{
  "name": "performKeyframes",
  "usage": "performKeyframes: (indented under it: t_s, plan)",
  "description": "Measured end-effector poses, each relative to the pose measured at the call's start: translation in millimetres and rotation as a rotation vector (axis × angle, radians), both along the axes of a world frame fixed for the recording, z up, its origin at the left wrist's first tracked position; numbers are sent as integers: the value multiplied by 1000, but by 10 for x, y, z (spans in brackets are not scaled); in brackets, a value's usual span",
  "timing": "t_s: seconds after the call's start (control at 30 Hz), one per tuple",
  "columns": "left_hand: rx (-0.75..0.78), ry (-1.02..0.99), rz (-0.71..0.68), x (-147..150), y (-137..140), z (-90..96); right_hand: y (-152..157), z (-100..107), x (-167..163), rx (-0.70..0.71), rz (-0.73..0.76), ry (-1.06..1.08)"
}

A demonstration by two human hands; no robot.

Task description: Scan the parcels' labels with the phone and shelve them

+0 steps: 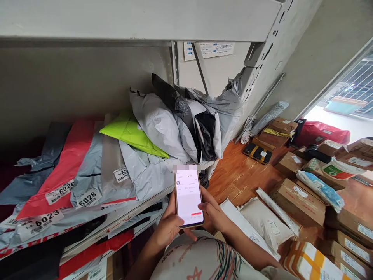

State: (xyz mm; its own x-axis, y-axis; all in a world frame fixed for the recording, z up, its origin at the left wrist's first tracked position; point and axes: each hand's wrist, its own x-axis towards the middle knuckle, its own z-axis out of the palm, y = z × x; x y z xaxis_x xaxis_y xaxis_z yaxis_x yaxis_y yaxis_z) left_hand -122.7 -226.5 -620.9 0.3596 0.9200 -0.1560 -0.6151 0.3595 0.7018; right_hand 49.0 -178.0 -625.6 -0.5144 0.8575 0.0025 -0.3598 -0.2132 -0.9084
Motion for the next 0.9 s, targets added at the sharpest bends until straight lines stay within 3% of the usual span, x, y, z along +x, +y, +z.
performKeyframes:
  t_s: [0.1,0.27,0.4,0.5,0.57,0.67,0.7,0.77,0.87,0.9]
  plan:
    - [-21,71,26,11,20,-10,6,-29,-42,-31,-13,4]
    - [62,-88,-46,-40,51,-42,42,-1,-79,-51,-53,-25]
    - [85,-109,-35,-49,76,-90,87,69,-9,104,52,-74]
    - [87,-81,-39,23,109,-116,102,37,18,85,143,-38]
    - [94,57,-72,65,119,-69,101,-25,-4,-30,80,55]
    - [192,579,-20,-20,99,159,84,-122,-37,-210,-85,182]
    - [256,785,70,-114,101,272,77,-146,-30,-269,-120,204]
    - [385,1109,406,-407,173,533,67,-178,16,-380,-154,213]
    - [427,1315,1086,-1013,557,934,69,-187,122,-486,-131,226]
    - [401,1359,1235,-1208,750,1049,75,-184,149,-508,-101,242]
